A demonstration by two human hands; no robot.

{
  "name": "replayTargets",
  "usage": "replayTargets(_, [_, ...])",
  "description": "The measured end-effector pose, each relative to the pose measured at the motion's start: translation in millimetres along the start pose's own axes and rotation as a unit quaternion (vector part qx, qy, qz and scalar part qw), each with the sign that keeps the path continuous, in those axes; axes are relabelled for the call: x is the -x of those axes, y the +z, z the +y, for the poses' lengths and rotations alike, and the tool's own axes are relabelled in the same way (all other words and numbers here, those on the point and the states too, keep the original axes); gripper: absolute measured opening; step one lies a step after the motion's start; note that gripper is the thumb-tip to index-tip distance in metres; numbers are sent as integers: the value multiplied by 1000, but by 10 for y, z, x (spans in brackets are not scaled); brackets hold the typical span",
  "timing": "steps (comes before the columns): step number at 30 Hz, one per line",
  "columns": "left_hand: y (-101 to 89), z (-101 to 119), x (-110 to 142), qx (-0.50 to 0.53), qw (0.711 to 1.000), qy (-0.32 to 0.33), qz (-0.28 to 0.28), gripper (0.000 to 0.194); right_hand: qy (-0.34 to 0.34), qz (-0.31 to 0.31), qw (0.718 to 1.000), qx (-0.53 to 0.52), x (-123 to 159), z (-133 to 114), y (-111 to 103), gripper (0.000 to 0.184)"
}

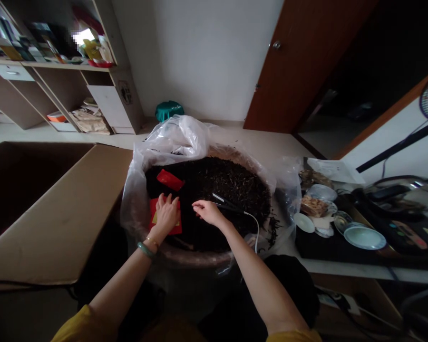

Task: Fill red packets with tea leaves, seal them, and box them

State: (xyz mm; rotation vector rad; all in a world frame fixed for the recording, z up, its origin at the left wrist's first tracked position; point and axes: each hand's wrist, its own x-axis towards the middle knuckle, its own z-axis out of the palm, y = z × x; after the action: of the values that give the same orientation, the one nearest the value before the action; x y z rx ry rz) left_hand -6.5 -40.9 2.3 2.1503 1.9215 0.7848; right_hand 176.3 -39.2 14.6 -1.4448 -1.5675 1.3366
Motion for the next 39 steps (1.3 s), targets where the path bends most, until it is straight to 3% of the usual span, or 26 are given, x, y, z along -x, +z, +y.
replayTargets(3, [-77,65,27,-150,986,18,-65,34,-24,-9,997,77,22,-10,-10,20])
replayTargets(6, [-173,32,-38,-190,979,12,-74,38,-46,-16,990,134,51,-67,-34,22])
replayTargets(10, [-287,-182,-130,-175,982,-13,-64,47,-58,-21,983,173,86,-154,-47,25])
replayTargets(16, [-404,-455,-136,-113,990,-46,-68,40,-60,-25,980,186,125,-207,-33,24])
replayTargets(22, [-597,-490,-155,-81,981,-144,-100,32,-57,-30,981,184,134,-215,-14,24])
replayTargets(26, [-789,-424,-121,-108,978,-178,-30,32,-74,-25,983,163,124,-207,7,22])
replayTargets(31, [-883,-158,-30,24,989,-115,85,27,-174,45,978,111,147,-256,69,37])
replayTargets(35, [-674,117,76,236,968,-58,56,23,-315,130,927,159,227,-350,93,58])
replayTargets(39, [-416,295,151,329,940,-71,61,18,-373,147,877,266,298,-394,92,50])
